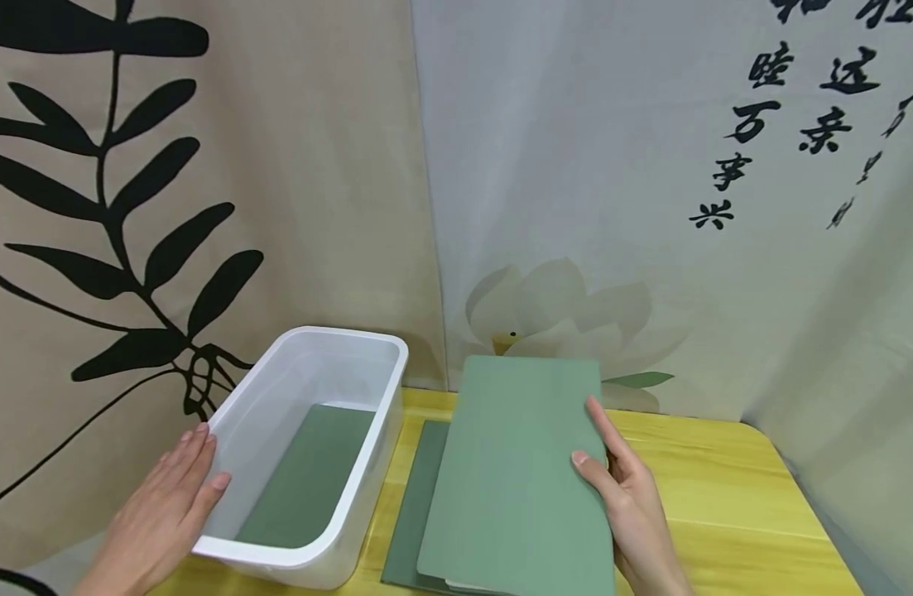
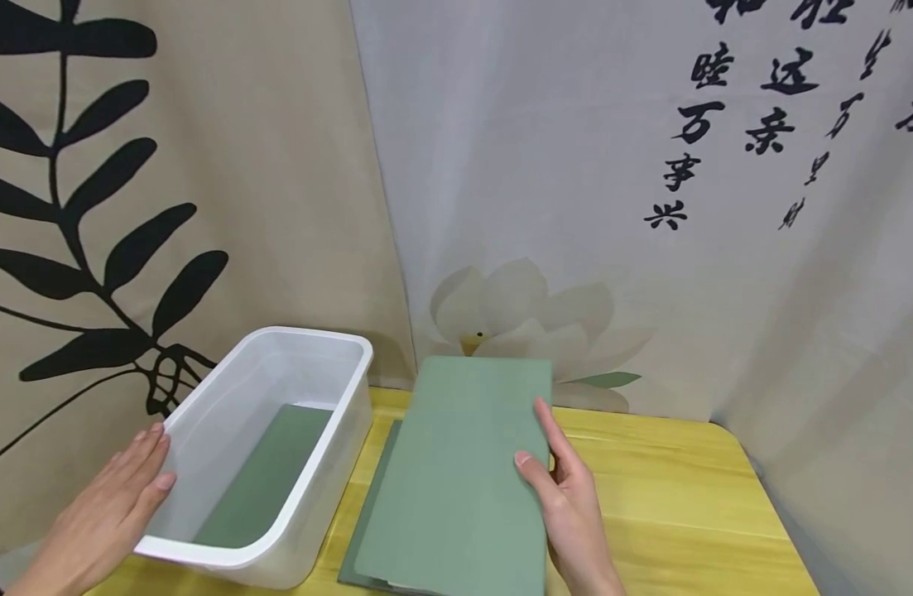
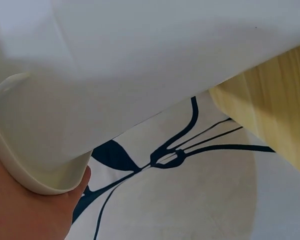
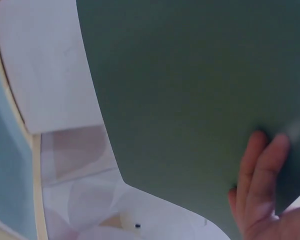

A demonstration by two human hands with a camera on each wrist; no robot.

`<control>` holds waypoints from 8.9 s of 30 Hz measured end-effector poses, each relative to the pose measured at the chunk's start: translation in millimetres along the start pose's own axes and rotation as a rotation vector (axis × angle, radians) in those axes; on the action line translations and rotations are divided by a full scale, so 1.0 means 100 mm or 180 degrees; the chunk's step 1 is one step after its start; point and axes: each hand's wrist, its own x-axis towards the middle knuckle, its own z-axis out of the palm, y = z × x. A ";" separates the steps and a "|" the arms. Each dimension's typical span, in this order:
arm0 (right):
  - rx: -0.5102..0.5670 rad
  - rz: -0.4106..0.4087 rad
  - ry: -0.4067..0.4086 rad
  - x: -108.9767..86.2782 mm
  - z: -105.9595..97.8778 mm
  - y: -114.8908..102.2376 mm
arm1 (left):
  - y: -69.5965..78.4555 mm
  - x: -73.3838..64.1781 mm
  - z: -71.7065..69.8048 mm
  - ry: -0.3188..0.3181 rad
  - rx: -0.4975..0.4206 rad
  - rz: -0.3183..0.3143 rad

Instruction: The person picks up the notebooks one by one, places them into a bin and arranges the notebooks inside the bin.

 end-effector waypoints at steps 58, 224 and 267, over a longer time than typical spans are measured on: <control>0.0333 -0.0356 -0.0049 0.59 1.70 0.45 | 0.00 0.00 0.03 0.0478 -0.0102 0.0187; -0.3824 -0.0316 -0.1164 0.69 0.25 1.42 | 0.01 0.01 0.00 -0.0186 -0.0170 -0.0243; -0.4484 -0.0219 -0.0524 0.82 0.46 1.48 | 0.02 0.03 0.04 -0.0064 -0.0225 -0.0223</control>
